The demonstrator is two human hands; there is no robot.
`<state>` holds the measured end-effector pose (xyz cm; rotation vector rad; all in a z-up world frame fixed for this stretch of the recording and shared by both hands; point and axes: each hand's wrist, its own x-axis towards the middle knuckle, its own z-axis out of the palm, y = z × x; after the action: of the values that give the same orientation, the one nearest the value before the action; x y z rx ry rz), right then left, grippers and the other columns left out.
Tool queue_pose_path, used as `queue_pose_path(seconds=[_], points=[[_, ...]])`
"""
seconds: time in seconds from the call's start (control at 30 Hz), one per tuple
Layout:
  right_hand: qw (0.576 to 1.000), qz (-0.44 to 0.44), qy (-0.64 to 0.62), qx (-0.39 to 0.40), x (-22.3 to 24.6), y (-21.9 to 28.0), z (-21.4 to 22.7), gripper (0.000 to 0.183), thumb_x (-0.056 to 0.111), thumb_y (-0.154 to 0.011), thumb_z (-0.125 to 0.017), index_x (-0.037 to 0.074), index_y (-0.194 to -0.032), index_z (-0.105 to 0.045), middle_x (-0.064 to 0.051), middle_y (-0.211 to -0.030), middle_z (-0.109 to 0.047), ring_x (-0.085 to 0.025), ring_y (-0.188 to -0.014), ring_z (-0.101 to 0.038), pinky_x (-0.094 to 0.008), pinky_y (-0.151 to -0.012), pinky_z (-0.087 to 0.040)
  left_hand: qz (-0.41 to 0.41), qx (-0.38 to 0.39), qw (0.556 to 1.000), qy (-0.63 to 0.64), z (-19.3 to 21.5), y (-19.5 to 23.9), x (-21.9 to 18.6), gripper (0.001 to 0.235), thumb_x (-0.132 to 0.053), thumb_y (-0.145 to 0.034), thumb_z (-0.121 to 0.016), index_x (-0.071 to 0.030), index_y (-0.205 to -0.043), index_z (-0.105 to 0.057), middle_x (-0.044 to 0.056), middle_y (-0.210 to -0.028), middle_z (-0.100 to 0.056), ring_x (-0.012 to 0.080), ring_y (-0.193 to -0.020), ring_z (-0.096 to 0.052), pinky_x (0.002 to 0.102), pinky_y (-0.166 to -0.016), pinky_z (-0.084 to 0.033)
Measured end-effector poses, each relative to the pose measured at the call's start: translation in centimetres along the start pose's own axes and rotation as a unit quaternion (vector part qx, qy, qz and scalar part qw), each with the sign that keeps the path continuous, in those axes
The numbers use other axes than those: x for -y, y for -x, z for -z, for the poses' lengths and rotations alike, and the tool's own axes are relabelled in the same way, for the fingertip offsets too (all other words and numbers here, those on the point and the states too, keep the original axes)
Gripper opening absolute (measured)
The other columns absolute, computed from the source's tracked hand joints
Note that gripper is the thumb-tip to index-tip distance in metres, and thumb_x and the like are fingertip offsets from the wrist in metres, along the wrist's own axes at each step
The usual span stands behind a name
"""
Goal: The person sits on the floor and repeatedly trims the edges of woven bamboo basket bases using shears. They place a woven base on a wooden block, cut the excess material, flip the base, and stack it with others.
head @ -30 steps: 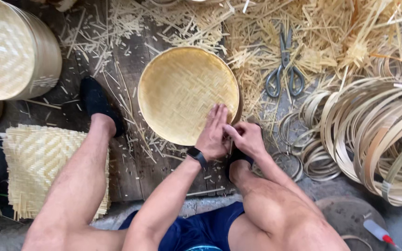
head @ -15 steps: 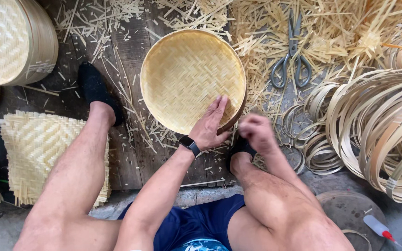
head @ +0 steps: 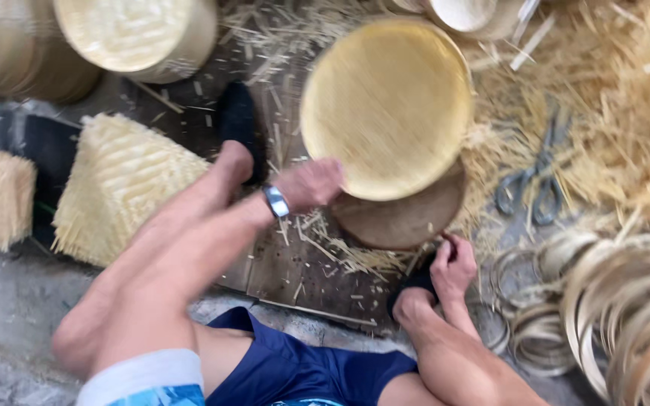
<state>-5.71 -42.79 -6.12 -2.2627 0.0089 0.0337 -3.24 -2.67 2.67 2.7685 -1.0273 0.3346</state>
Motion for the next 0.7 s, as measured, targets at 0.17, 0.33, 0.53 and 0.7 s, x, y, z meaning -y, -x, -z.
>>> queue_pose_path(seconds=[0.17, 0.33, 0.53, 0.7], points=[[1.0, 0.024, 0.019, -0.001, -0.7, -0.7, -0.7, 0.018, 0.01, -0.1, -0.06, 0.004, -0.112, -0.072, -0.014, -0.098, -0.071, -0.027, -0.086, -0.069, -0.038, -0.08, -0.055, 0.278, -0.037, 0.957, -0.073, 6.7, 6.2, 11.6, 0.026, -0.001, -0.087, -0.058, -0.007, -0.111, -0.066, 0.012, -0.092, -0.069, 0.0299, -0.085, -0.069, 0.041, -0.075, -0.057], [0.996, 0.013, 0.091, 0.017, -0.3, -1.1, -0.8, 0.02, 0.01, -0.098, -0.061, 0.007, -0.112, -0.074, -0.013, -0.095, -0.071, -0.028, -0.083, -0.068, -0.038, -0.077, -0.054, 0.419, -0.12, 0.888, -0.145, 8.6, 11.6, 19.8, 0.034, 0.002, -0.082, -0.059, -0.009, -0.113, -0.068, 0.013, -0.107, -0.073, 0.0338, -0.099, -0.07, 0.045, -0.084, -0.056], [0.993, -0.014, 0.116, 0.029, 0.1, -1.0, -0.7, 0.018, 0.015, -0.098, -0.063, 0.008, -0.112, -0.073, -0.012, -0.088, -0.068, -0.026, -0.073, -0.066, -0.038, -0.071, -0.053, 0.551, -0.06, 0.825, -0.111, 5.7, 14.6, 24.3, 0.029, 0.002, -0.085, -0.061, -0.011, -0.108, -0.071, 0.016, -0.099, -0.073, 0.0372, -0.096, -0.069, 0.047, -0.082, -0.055], [0.985, -0.019, 0.169, 0.034, 0.6, -0.8, -0.9, 0.017, 0.016, -0.098, -0.063, 0.01, -0.111, -0.073, -0.013, -0.091, -0.069, -0.03, -0.078, -0.067, -0.041, -0.073, -0.054, 0.569, -0.041, 0.818, -0.073, 5.5, 14.9, 25.0, 0.035, 0.003, -0.085, -0.059, -0.012, -0.114, -0.072, 0.019, -0.093, -0.073, 0.0404, -0.087, -0.07, 0.049, -0.077, -0.056]])
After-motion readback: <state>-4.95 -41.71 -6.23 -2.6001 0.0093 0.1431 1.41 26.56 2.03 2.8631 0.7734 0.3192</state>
